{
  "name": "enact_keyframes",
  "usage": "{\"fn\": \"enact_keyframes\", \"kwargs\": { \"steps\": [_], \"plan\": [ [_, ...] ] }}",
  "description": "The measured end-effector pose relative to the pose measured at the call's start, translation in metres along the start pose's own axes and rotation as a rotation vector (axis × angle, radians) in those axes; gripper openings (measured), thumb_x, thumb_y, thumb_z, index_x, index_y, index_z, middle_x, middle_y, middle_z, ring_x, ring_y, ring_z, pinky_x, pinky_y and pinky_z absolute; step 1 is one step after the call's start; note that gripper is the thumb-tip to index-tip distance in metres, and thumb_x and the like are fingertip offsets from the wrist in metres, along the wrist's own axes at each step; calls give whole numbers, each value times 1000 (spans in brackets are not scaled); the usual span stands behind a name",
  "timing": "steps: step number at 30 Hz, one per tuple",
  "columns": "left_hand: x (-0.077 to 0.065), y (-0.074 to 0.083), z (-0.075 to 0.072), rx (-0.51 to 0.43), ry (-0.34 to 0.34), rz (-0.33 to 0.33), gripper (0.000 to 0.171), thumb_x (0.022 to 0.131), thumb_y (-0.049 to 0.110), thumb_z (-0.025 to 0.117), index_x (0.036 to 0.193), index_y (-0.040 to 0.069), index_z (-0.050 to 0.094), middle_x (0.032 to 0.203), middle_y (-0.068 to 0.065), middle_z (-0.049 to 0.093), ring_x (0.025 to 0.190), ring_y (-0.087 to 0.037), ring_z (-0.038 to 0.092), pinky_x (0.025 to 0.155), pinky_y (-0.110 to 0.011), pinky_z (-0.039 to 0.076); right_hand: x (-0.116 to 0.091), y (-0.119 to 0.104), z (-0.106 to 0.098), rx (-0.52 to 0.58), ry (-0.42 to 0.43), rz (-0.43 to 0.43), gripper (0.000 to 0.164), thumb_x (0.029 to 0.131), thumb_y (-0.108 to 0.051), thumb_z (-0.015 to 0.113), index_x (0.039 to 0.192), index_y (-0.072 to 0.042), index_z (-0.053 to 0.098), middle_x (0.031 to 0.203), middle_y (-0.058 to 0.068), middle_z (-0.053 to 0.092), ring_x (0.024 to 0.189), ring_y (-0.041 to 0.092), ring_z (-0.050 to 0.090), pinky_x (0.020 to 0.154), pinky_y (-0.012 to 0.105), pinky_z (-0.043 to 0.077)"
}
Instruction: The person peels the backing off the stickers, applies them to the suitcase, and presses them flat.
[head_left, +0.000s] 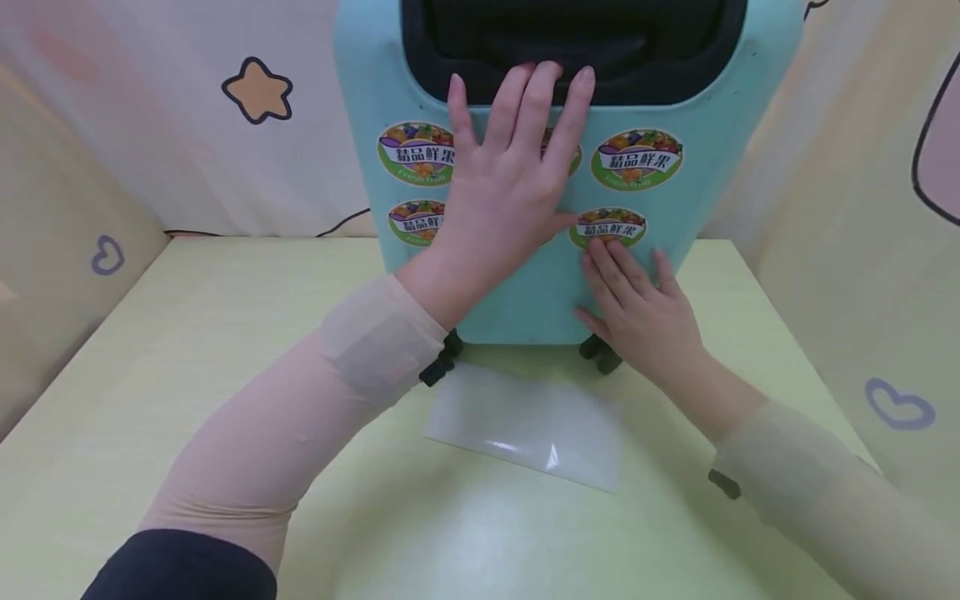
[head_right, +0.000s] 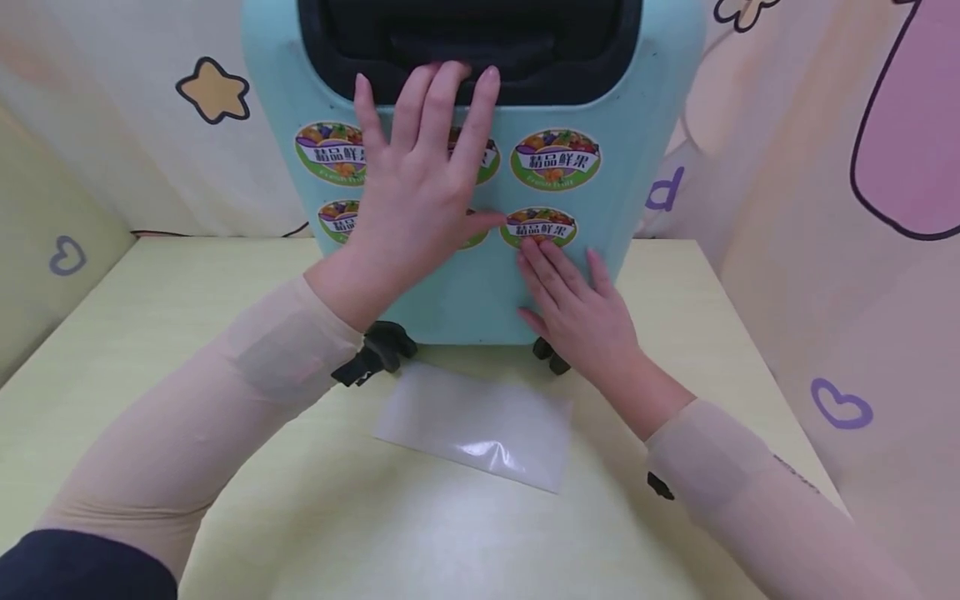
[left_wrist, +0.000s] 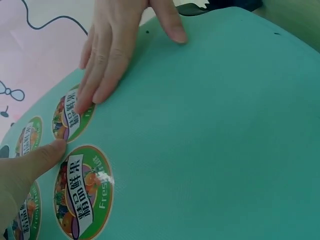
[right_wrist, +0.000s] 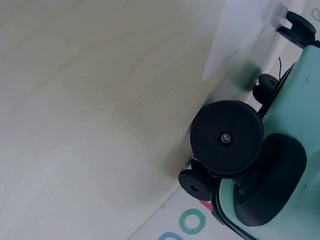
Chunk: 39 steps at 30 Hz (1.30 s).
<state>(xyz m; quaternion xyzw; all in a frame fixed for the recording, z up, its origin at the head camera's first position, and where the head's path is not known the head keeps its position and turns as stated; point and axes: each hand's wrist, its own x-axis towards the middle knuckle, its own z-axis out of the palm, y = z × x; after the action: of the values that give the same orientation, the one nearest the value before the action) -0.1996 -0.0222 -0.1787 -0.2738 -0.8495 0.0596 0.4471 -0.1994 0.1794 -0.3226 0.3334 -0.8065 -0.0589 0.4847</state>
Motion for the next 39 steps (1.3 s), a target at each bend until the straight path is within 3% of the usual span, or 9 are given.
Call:
{"fn": "enact_keyframes", "kwargs": {
  "steps": [6,18,22,26,31,35,39],
  "plan": [
    [0,0,0,-7,4,6,96,76,65,60,146,8,27,142,-18,32,131,-32,23,105,-61,-3,-5,7,-2,32,25,34,58,100,-45,30,138,-3,43,151,4,27,135,20,31,104,53,25],
    [-1,-1,-1,3,-1,-8,98,74,65,62,146,8,28,143,-17,32,132,-32,23,105,-61,-3,-9,11,-6,30,-54,118,67,99,-51,23,140,-2,39,152,6,24,137,20,24,108,51,20],
    [1,0,-2,2,-13,-14,97,75,65,60,146,8,27,143,-17,31,132,-31,22,105,-61,-4,-8,9,-8,46,-80,154,69,99,-53,19,144,-2,31,155,2,13,140,17,15,109,50,16],
    [1,1,-2,2,-22,-26,96,76,63,60,147,9,26,144,-17,31,132,-31,22,105,-60,-5,1,0,-6,55,-62,96,65,100,-49,23,147,-5,22,156,-1,1,141,14,6,108,51,17],
    [0,1,-3,2,-2,-33,92,78,61,61,146,9,28,143,-17,33,132,-31,24,105,-60,-3,20,-9,1,5,-2,3,62,100,-46,31,144,-4,32,155,1,9,139,17,20,105,52,24],
    [1,1,-3,-19,8,-25,89,79,58,62,145,8,30,142,-17,34,132,-31,25,106,-60,-3,24,-8,4,-8,10,5,61,100,-47,28,143,-4,36,154,1,14,137,18,27,105,51,25],
    [1,1,-2,-21,9,-24,88,79,58,62,145,8,30,142,-17,34,132,-31,25,106,-60,-3,21,-5,3,17,15,31,62,99,-48,30,145,-6,31,155,-1,11,139,16,21,106,52,23]
  ]
}}
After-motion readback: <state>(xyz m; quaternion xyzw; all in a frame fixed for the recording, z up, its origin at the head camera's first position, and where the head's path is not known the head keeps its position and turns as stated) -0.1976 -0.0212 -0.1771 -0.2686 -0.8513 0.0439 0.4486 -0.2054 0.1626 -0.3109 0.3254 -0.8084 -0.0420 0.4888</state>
